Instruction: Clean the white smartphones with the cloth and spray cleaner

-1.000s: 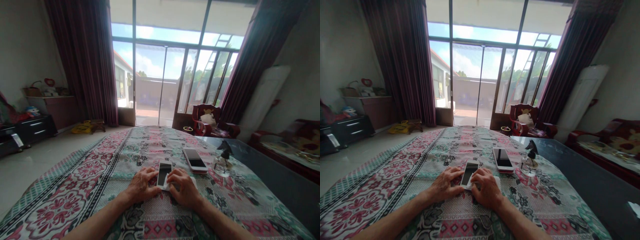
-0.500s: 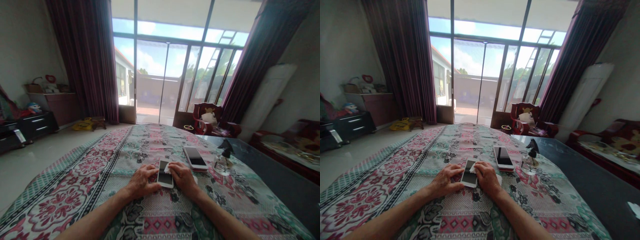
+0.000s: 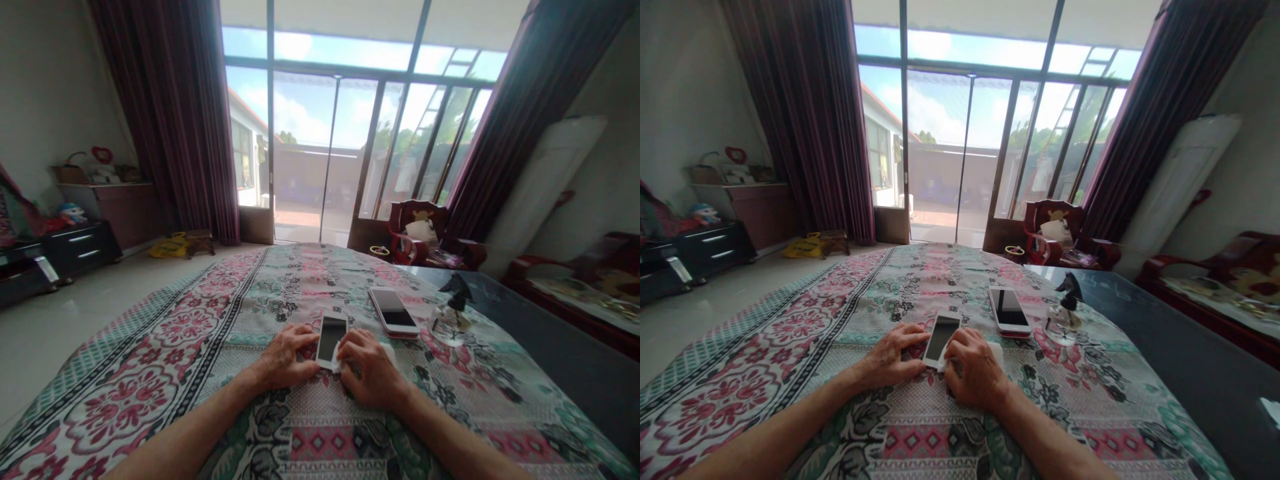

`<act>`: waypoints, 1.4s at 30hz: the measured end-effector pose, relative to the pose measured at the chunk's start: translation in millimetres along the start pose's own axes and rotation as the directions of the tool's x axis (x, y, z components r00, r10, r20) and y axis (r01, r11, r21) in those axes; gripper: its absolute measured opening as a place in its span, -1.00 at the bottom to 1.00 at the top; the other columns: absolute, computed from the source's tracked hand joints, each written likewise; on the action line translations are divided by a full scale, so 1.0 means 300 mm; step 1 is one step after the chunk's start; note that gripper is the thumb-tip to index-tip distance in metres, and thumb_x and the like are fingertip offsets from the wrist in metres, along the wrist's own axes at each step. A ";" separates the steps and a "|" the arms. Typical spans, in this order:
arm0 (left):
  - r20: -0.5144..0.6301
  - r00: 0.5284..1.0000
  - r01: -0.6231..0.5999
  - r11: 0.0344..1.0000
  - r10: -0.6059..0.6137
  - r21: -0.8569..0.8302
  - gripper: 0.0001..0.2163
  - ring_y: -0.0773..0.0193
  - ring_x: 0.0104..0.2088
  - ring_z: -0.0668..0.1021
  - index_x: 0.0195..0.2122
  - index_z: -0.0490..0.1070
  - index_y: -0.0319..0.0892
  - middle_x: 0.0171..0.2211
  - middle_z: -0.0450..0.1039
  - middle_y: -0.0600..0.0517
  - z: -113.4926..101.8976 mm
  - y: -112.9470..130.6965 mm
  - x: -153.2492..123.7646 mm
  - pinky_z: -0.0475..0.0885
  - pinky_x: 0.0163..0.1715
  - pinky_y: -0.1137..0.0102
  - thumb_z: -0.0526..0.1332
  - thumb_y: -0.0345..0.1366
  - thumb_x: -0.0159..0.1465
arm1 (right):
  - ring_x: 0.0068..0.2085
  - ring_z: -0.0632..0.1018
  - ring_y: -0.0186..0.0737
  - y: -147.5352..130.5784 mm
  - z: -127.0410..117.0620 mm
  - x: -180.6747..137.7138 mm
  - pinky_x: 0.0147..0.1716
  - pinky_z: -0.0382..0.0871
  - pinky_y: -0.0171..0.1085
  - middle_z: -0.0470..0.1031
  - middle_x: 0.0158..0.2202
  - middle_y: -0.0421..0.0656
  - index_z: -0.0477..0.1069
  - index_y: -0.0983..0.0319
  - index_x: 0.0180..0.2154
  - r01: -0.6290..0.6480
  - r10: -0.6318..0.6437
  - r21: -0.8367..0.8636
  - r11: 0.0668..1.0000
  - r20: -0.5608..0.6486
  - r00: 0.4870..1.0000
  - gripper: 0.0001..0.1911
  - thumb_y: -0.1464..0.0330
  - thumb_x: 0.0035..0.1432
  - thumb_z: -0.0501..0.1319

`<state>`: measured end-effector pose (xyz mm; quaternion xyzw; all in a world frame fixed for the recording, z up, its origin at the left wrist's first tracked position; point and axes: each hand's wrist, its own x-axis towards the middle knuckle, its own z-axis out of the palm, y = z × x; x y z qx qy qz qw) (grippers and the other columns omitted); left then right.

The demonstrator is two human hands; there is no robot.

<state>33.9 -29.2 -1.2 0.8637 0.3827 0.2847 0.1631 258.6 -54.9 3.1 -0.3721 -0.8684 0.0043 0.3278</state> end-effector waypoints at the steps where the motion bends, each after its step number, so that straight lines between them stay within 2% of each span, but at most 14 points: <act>1: 0.002 1.000 -0.005 1.000 0.005 -0.003 -0.59 0.12 0.00 0.45 -0.04 0.50 -0.07 0.00 0.47 0.02 -0.001 0.001 0.000 0.33 0.05 0.27 0.32 -0.34 0.03 | -0.26 0.43 -0.20 -0.007 -0.001 -0.002 -0.17 0.30 -0.19 0.43 -0.34 -0.15 0.38 0.19 -0.40 0.015 -0.015 0.003 1.000 0.016 1.000 -0.80 0.54 -0.14 0.13; 5: 0.009 1.000 -0.022 1.000 0.022 -0.008 -0.60 0.14 -0.02 0.46 -0.06 0.50 -0.07 -0.03 0.49 0.03 -0.004 0.000 0.000 0.34 0.04 0.29 0.32 -0.36 0.02 | -0.29 0.43 -0.23 -0.032 -0.005 -0.010 -0.20 0.30 -0.22 0.41 -0.37 -0.16 0.37 0.19 -0.43 0.082 -0.084 0.032 0.996 0.071 0.994 -0.82 0.54 -0.14 0.12; 8: 0.004 1.000 -0.019 1.000 0.019 -0.008 -0.58 0.14 0.00 0.45 -0.04 0.50 -0.09 -0.01 0.48 0.02 -0.001 -0.006 0.001 0.32 0.06 0.28 0.33 -0.37 0.01 | -0.29 0.43 -0.24 -0.039 -0.007 -0.010 -0.20 0.30 -0.23 0.41 -0.37 -0.16 0.37 0.20 -0.43 0.086 -0.090 0.045 0.995 0.079 0.993 -0.83 0.54 -0.12 0.12; 16: -0.003 1.000 -0.017 1.000 0.016 -0.015 -0.58 0.14 -0.01 0.45 -0.02 0.48 -0.09 -0.02 0.48 0.00 0.004 -0.012 0.002 0.33 0.05 0.28 0.32 -0.30 0.05 | -0.25 0.45 -0.23 0.001 0.008 0.009 -0.17 0.34 -0.21 0.42 -0.34 -0.16 0.38 0.19 -0.38 -0.005 0.008 0.123 0.992 -0.025 1.000 -0.85 0.54 -0.02 0.15; 22: 0.017 1.000 -0.008 1.000 0.008 -0.016 -0.65 0.13 -0.03 0.47 -0.09 0.52 -0.08 -0.03 0.49 0.02 -0.007 0.003 0.003 0.35 0.03 0.27 0.29 -0.30 0.06 | -0.20 0.48 -0.21 0.059 0.030 0.033 -0.13 0.37 -0.17 0.47 -0.26 -0.12 0.45 0.18 -0.31 -0.106 0.112 0.084 0.991 -0.076 0.991 -0.84 0.50 0.12 0.14; 26: 0.010 1.000 -0.003 1.000 0.004 -0.016 -0.62 0.11 -0.03 0.47 -0.06 0.51 -0.10 -0.02 0.49 0.00 -0.008 0.001 0.004 0.35 0.03 0.24 0.30 -0.31 0.04 | -0.15 0.49 -0.19 0.081 0.042 0.041 -0.08 0.35 -0.14 0.50 -0.20 -0.12 0.47 0.17 -0.25 -0.138 0.141 0.035 0.990 -0.100 0.985 -0.84 0.44 0.20 0.12; 32: 0.007 1.000 0.030 0.999 -0.030 -0.030 -0.58 0.10 0.01 0.46 -0.02 0.49 -0.16 0.02 0.47 -0.06 -0.006 -0.004 0.001 0.33 0.07 0.23 0.34 -0.28 0.05 | -0.20 0.47 -0.22 0.030 0.023 0.028 -0.10 0.33 -0.17 0.50 -0.28 -0.15 0.46 0.16 -0.32 -0.060 0.061 0.025 0.998 -0.066 0.996 -0.86 0.47 0.15 0.15; 38: 0.018 1.000 0.004 0.999 -0.003 -0.049 -0.59 0.13 0.01 0.44 -0.02 0.49 -0.11 0.00 0.46 -0.03 -0.007 -0.018 0.000 0.34 0.05 0.28 0.37 -0.24 0.06 | -0.23 0.46 -0.23 -0.034 0.008 0.015 -0.15 0.33 -0.21 0.48 -0.31 -0.16 0.45 0.18 -0.36 0.024 -0.024 0.018 1.000 0.026 0.999 -0.84 0.52 0.04 0.16; 42: 0.063 0.997 -0.049 0.996 0.053 -0.070 -0.61 0.15 0.01 0.44 -0.01 0.48 -0.06 -0.02 0.46 0.00 -0.014 -0.030 0.001 0.33 0.05 0.29 0.34 -0.22 0.11 | -0.23 0.46 -0.24 -0.055 0.004 0.015 -0.15 0.34 -0.22 0.48 -0.31 -0.17 0.45 0.16 -0.34 0.058 -0.061 0.042 0.997 0.056 0.997 -0.82 0.52 0.07 0.15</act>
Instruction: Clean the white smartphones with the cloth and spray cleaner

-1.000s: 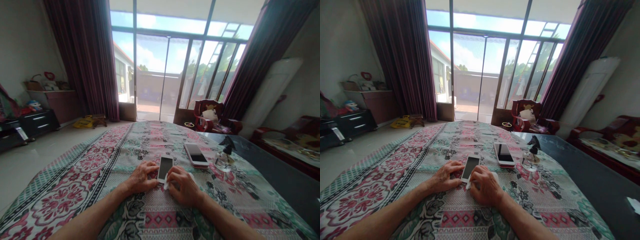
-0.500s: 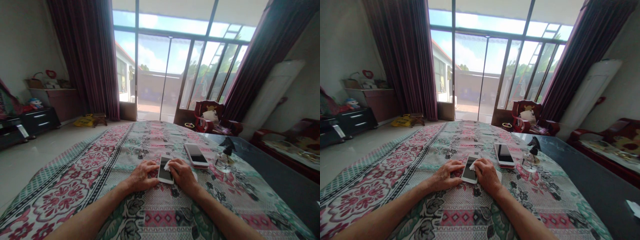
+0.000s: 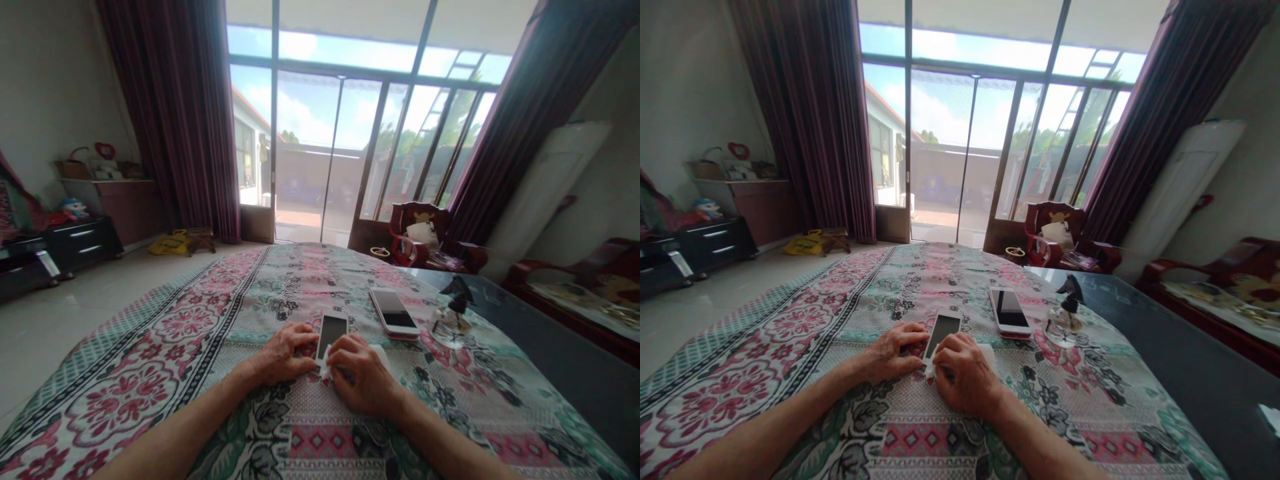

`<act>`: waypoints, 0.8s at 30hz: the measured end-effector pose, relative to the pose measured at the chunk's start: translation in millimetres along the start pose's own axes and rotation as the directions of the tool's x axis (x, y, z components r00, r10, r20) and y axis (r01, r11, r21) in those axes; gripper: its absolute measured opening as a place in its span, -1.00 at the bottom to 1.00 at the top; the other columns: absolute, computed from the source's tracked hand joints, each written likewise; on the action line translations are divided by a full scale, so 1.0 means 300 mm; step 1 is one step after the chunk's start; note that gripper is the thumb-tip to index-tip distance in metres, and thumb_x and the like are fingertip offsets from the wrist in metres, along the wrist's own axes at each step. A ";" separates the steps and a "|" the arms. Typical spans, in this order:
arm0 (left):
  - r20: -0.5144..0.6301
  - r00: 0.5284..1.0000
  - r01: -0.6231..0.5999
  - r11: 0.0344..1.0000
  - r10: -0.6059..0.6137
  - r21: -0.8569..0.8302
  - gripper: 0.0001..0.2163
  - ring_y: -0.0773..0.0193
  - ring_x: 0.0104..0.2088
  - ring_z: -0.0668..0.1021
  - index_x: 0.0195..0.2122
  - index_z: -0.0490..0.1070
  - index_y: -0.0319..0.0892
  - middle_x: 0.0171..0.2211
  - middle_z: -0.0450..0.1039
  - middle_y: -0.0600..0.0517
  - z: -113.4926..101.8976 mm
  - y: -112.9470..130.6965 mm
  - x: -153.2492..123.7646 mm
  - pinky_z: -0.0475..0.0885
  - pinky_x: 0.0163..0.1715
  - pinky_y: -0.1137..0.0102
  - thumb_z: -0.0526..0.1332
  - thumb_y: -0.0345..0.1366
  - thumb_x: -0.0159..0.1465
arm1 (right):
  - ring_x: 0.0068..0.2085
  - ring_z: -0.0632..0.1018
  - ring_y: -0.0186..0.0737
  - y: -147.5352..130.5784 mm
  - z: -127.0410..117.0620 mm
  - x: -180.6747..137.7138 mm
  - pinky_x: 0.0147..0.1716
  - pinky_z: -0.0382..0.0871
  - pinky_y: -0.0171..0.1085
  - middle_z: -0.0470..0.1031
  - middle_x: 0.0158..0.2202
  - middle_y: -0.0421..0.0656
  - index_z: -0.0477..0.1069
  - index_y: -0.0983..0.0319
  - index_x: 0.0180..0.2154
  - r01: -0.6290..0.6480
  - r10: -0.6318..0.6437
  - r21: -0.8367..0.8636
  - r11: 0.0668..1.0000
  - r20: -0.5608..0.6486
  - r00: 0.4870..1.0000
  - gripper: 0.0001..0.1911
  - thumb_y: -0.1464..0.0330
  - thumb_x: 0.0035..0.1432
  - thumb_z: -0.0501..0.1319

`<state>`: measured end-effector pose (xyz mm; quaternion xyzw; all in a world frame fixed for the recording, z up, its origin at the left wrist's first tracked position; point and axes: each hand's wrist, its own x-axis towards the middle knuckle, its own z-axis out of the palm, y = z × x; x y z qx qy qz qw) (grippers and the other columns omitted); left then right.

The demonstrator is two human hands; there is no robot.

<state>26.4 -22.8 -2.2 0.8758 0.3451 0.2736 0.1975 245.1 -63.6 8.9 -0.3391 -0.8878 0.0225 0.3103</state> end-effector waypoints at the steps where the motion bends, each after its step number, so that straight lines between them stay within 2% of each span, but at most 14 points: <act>1: 0.010 1.000 -0.006 1.000 0.006 -0.004 -0.62 0.15 0.01 0.44 -0.01 0.47 -0.05 -0.01 0.45 0.00 -0.001 -0.002 0.000 0.33 0.05 0.29 0.33 -0.22 0.12 | -0.22 0.47 -0.24 -0.002 0.000 0.001 -0.14 0.34 -0.22 0.48 -0.31 -0.16 0.46 0.16 -0.33 0.002 -0.002 0.003 1.000 0.004 1.000 -0.82 0.51 0.08 0.14; 10: -0.007 1.000 0.028 1.000 -0.029 -0.007 -0.61 0.15 0.01 0.44 0.01 0.45 -0.03 0.00 0.44 0.02 0.003 -0.001 -0.002 0.33 0.06 0.28 0.30 -0.27 0.12 | -0.21 0.48 -0.25 0.044 0.021 0.037 -0.11 0.35 -0.21 0.50 -0.26 -0.15 0.47 0.15 -0.29 -0.074 0.074 0.000 0.997 -0.063 0.995 -0.85 0.45 0.19 0.14; 17: -0.027 0.998 0.053 0.998 -0.053 0.022 -0.61 0.13 0.02 0.45 0.01 0.46 -0.08 0.02 0.45 -0.02 0.004 0.008 0.002 0.32 0.07 0.27 0.30 -0.24 0.12 | -0.19 0.49 -0.21 0.118 0.033 0.066 -0.10 0.35 -0.17 0.51 -0.26 -0.15 0.49 0.16 -0.29 -0.232 0.221 -0.090 0.968 -0.118 0.968 -0.85 0.45 0.19 0.15; 20: -0.024 0.999 0.043 0.999 -0.043 0.015 -0.62 0.13 0.02 0.45 0.00 0.47 -0.10 0.02 0.45 -0.03 0.004 0.007 0.003 0.33 0.07 0.28 0.30 -0.23 0.13 | -0.18 0.49 -0.19 0.110 0.033 0.054 -0.09 0.34 -0.16 0.51 -0.24 -0.13 0.49 0.16 -0.27 -0.209 0.197 -0.090 0.974 -0.122 0.973 -0.85 0.44 0.18 0.16; 24: -0.019 0.999 0.050 0.999 -0.050 0.013 -0.62 0.12 0.02 0.45 -0.01 0.48 -0.08 0.01 0.45 -0.02 0.004 0.003 0.004 0.34 0.05 0.28 0.31 -0.25 0.11 | -0.18 0.48 -0.20 0.050 0.019 0.032 -0.09 0.34 -0.16 0.52 -0.25 -0.15 0.50 0.14 -0.27 -0.119 0.113 -0.057 0.991 -0.098 0.989 -0.84 0.44 0.15 0.16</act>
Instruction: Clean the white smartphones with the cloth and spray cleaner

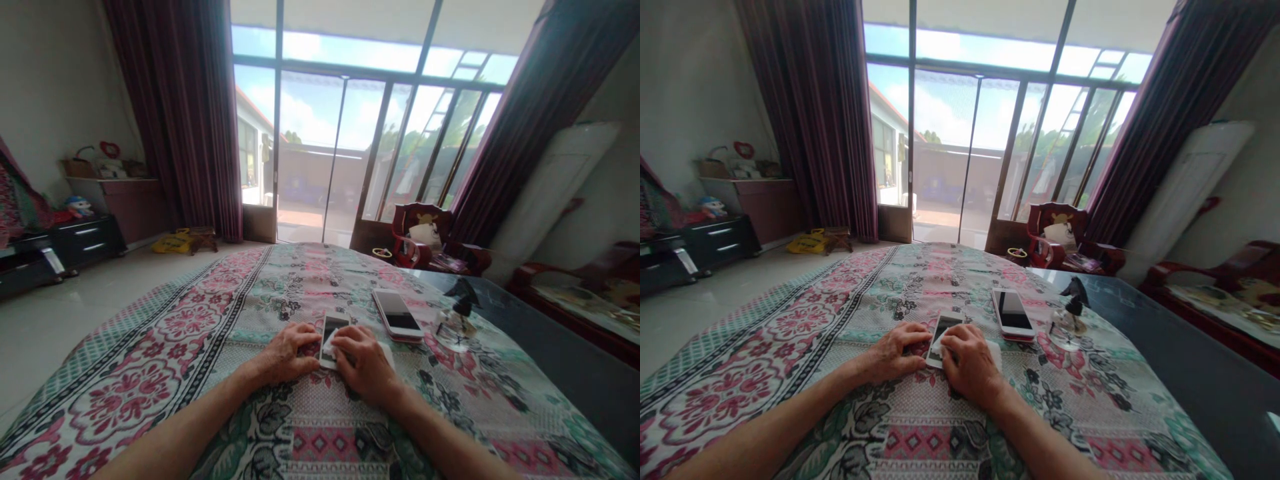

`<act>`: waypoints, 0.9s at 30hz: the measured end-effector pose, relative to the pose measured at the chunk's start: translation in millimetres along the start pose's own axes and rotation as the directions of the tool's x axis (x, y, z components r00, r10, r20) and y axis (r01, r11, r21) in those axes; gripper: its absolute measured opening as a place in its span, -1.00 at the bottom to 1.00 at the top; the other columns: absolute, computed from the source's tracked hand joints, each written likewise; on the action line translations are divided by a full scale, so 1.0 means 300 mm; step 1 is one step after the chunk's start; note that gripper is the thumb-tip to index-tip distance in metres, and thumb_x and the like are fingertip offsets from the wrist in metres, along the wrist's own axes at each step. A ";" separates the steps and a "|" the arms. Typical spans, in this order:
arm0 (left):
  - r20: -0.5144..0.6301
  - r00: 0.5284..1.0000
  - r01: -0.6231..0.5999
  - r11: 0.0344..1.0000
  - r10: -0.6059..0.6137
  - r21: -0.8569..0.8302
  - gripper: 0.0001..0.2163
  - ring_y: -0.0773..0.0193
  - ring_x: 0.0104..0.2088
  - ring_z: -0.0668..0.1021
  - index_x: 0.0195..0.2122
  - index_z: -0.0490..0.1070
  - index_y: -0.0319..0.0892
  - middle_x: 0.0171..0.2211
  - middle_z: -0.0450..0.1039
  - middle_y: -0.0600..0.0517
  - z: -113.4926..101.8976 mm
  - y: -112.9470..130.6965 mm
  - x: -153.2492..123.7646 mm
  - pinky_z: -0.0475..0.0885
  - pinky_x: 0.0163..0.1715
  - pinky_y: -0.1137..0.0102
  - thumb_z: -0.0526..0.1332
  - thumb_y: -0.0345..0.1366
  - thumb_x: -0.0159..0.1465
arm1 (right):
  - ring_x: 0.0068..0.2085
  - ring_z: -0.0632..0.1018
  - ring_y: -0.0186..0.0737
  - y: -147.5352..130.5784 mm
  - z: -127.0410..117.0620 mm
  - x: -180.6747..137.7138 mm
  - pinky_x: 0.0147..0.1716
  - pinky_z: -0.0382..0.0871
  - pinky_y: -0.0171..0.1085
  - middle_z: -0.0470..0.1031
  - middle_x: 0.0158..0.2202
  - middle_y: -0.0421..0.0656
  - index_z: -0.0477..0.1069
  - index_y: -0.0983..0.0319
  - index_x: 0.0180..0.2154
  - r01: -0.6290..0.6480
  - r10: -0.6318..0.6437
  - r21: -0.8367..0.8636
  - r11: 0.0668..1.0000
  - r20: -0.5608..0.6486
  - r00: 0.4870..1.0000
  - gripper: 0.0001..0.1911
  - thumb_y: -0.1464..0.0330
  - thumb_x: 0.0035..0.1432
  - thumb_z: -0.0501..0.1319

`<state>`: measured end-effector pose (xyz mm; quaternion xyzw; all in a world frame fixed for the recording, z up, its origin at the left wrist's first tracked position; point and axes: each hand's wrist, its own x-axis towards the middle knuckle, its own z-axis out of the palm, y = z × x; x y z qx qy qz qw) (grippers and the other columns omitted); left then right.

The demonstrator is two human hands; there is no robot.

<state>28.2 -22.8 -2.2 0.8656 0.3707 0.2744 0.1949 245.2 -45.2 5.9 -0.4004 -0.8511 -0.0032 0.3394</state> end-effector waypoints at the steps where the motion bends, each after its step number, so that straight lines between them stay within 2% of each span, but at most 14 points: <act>1: 0.000 1.000 0.002 1.000 -0.002 0.003 -0.62 0.12 0.02 0.45 -0.01 0.48 -0.08 0.01 0.45 -0.01 0.000 0.000 0.000 0.34 0.06 0.28 0.31 -0.26 0.10 | -0.18 0.48 -0.20 -0.015 -0.005 -0.005 -0.09 0.34 -0.16 0.52 -0.25 -0.15 0.51 0.13 -0.26 0.016 -0.017 0.011 1.000 0.013 1.000 -0.83 0.44 0.15 0.16; 13: -0.017 0.999 -0.028 0.999 0.028 0.023 -0.63 0.16 -0.04 0.46 -0.08 0.50 -0.06 -0.03 0.47 0.03 0.006 -0.001 0.000 0.34 0.04 0.30 0.25 -0.41 0.04 | -0.18 0.48 -0.22 -0.065 -0.005 -0.025 -0.10 0.33 -0.17 0.53 -0.25 -0.18 0.50 0.11 -0.26 0.083 -0.090 0.064 0.995 0.131 0.987 -0.79 0.47 0.15 0.15; 21: -0.023 0.999 -0.025 0.999 0.025 0.022 -0.65 0.15 -0.02 0.46 -0.06 0.50 -0.09 -0.04 0.48 0.01 0.011 -0.004 0.001 0.34 0.03 0.32 0.30 -0.34 0.08 | -0.19 0.50 -0.24 -0.014 0.009 0.020 -0.10 0.32 -0.21 0.53 -0.24 -0.18 0.51 0.13 -0.27 0.038 -0.042 0.038 0.999 0.114 0.993 -0.80 0.47 0.18 0.14; 27: -0.006 1.000 -0.021 1.000 0.021 0.012 -0.68 0.16 -0.03 0.46 -0.07 0.51 -0.08 -0.02 0.46 0.02 -0.001 0.007 0.000 0.34 0.03 0.32 0.30 -0.28 0.12 | -0.16 0.51 -0.22 0.038 0.015 0.060 -0.06 0.32 -0.22 0.54 -0.22 -0.17 0.51 0.15 -0.26 -0.097 0.101 -0.046 0.994 0.095 0.990 -0.83 0.43 0.21 0.14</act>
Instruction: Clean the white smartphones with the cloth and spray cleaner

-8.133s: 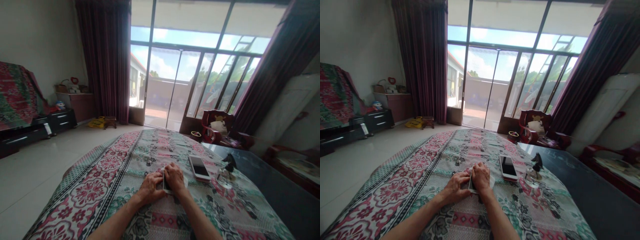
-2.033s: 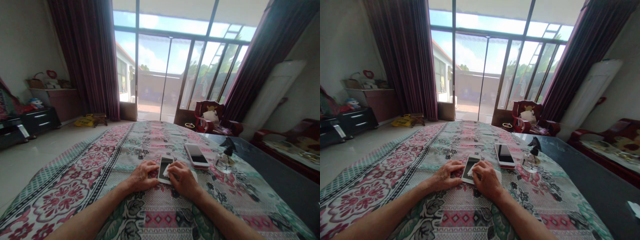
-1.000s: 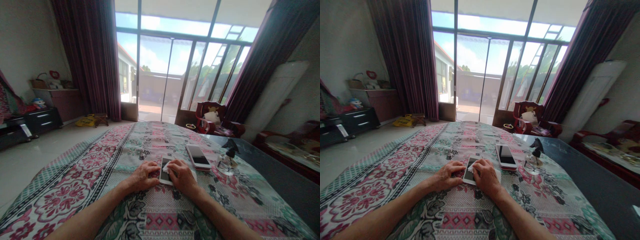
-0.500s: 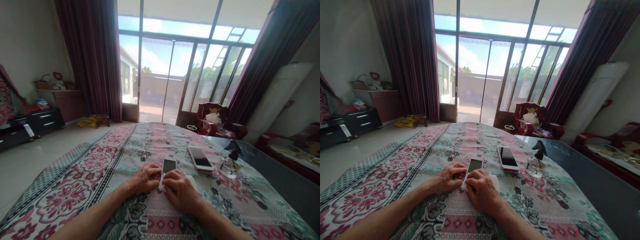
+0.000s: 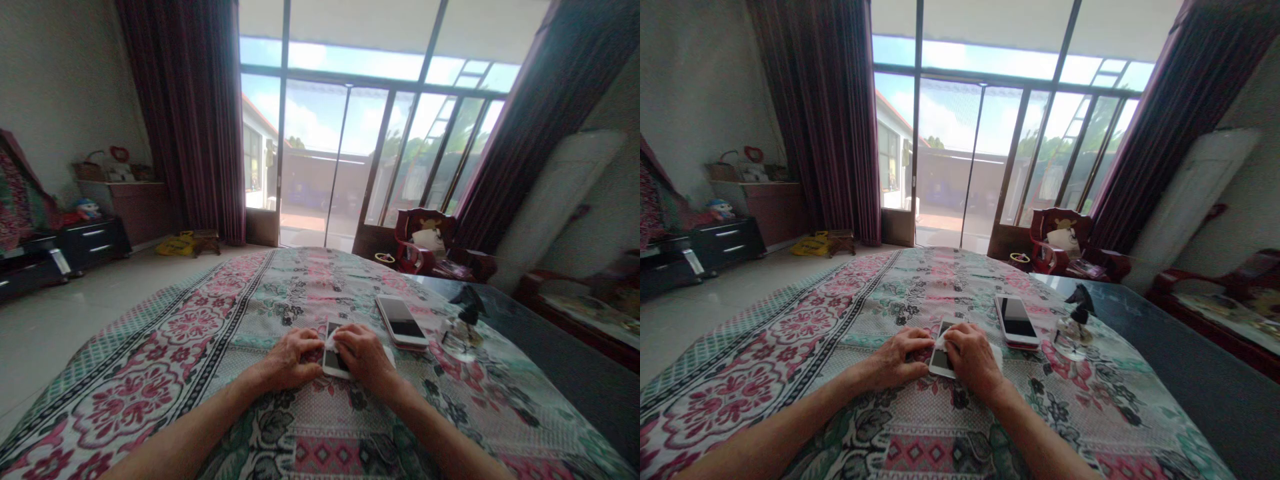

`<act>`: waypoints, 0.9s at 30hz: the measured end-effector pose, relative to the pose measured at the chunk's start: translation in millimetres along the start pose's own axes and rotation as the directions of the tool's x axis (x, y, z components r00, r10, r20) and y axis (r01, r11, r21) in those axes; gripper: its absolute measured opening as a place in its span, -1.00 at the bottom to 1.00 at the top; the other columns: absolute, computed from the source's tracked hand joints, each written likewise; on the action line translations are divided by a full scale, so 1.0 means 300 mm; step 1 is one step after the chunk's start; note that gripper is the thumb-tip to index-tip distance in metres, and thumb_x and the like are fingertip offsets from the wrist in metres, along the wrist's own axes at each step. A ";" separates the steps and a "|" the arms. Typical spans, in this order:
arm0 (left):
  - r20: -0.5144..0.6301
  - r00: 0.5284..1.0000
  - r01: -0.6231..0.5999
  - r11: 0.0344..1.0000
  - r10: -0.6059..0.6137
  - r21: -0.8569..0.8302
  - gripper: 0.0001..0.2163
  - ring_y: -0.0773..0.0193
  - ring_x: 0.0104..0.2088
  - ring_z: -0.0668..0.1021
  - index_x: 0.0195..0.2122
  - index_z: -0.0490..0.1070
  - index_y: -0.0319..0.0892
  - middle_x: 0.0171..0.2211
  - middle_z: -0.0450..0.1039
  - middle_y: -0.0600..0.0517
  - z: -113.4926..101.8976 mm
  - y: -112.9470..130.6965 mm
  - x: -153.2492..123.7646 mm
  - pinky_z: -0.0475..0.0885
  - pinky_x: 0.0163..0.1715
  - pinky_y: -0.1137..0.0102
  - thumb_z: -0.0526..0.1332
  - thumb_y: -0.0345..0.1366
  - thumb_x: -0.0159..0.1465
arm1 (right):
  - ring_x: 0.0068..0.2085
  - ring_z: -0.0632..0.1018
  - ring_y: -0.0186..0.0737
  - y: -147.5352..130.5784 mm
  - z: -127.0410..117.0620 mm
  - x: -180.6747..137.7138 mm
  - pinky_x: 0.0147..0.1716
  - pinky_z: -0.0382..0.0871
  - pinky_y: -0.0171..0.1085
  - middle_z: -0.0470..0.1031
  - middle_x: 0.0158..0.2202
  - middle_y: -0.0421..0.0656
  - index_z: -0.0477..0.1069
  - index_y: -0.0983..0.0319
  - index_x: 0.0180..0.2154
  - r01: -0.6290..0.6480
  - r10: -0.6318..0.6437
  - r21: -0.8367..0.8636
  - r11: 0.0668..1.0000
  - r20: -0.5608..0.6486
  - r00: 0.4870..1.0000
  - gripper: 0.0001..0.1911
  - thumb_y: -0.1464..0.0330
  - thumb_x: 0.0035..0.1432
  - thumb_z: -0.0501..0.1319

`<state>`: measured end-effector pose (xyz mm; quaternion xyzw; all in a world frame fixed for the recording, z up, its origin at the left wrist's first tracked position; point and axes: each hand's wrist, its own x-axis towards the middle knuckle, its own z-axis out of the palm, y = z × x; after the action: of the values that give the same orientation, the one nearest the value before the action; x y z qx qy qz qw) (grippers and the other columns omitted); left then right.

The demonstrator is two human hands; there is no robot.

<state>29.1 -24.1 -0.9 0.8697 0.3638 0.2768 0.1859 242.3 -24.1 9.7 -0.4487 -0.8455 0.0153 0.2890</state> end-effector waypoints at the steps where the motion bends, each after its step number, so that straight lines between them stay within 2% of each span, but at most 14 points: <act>1: 0.002 1.000 0.004 1.000 -0.004 -0.002 -0.68 0.16 -0.02 0.45 -0.07 0.51 -0.08 -0.02 0.46 0.02 -0.001 0.001 0.000 0.33 0.04 0.32 0.30 -0.28 0.12 | -0.14 0.50 -0.21 0.009 0.000 0.006 -0.05 0.31 -0.22 0.54 -0.20 -0.16 0.51 0.16 -0.25 -0.029 0.029 -0.017 0.999 0.002 1.000 -0.83 0.43 0.21 0.14; 4: 0.003 1.000 0.012 1.000 -0.012 0.000 -0.67 0.14 -0.01 0.45 -0.06 0.50 -0.09 -0.03 0.47 0.00 -0.001 0.002 -0.001 0.33 0.05 0.30 0.31 -0.26 0.12 | -0.12 0.49 -0.20 0.027 0.000 0.023 -0.01 0.27 -0.21 0.53 -0.18 -0.14 0.51 0.18 -0.24 -0.097 0.098 -0.064 0.993 0.000 0.995 -0.82 0.43 0.22 0.12; 9: -0.017 1.000 0.003 1.000 -0.003 0.008 -0.70 0.14 -0.03 0.45 -0.09 0.51 -0.07 -0.05 0.48 0.02 0.005 0.003 -0.003 0.34 0.03 0.31 0.30 -0.23 0.13 | -0.15 0.48 -0.20 -0.008 -0.004 0.032 -0.05 0.26 -0.23 0.51 -0.24 -0.13 0.50 0.19 -0.30 -0.098 0.101 -0.095 0.991 0.034 0.994 -0.83 0.46 0.18 0.13; 15: -0.034 0.999 -0.007 1.000 0.007 0.010 -0.72 0.17 -0.05 0.46 -0.13 0.52 -0.09 -0.05 0.48 0.03 0.011 0.001 -0.004 0.34 0.01 0.32 0.31 -0.32 0.09 | -0.18 0.46 -0.21 -0.080 -0.023 -0.009 -0.10 0.26 -0.23 0.46 -0.28 -0.15 0.46 0.21 -0.35 -0.016 0.022 -0.055 0.998 0.096 0.995 -0.86 0.50 0.07 0.15; 22: -0.027 1.000 0.011 1.000 -0.011 0.015 -0.67 0.15 -0.03 0.46 -0.13 0.52 -0.12 -0.03 0.48 0.01 0.006 0.010 0.002 0.32 0.04 0.31 0.29 -0.40 0.03 | -0.19 0.44 -0.23 -0.096 -0.040 -0.038 -0.11 0.27 -0.25 0.44 -0.28 -0.17 0.47 0.19 -0.36 0.024 -0.028 0.027 0.999 0.172 0.985 -0.83 0.52 -0.01 0.18; 27: -0.042 0.999 0.007 1.000 -0.006 0.025 -0.69 0.15 -0.04 0.47 -0.16 0.53 -0.12 -0.05 0.49 0.00 0.011 0.006 0.004 0.33 0.02 0.32 0.28 -0.41 0.03 | -0.17 0.44 -0.24 -0.091 -0.028 -0.030 -0.11 0.27 -0.27 0.44 -0.26 -0.17 0.47 0.19 -0.34 0.041 -0.047 0.043 0.998 0.167 0.985 -0.82 0.53 0.02 0.18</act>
<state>32.9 -24.9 -2.1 0.8648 0.3739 0.2897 0.1683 229.8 -49.2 20.2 -0.4212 -0.8761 0.0635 0.2259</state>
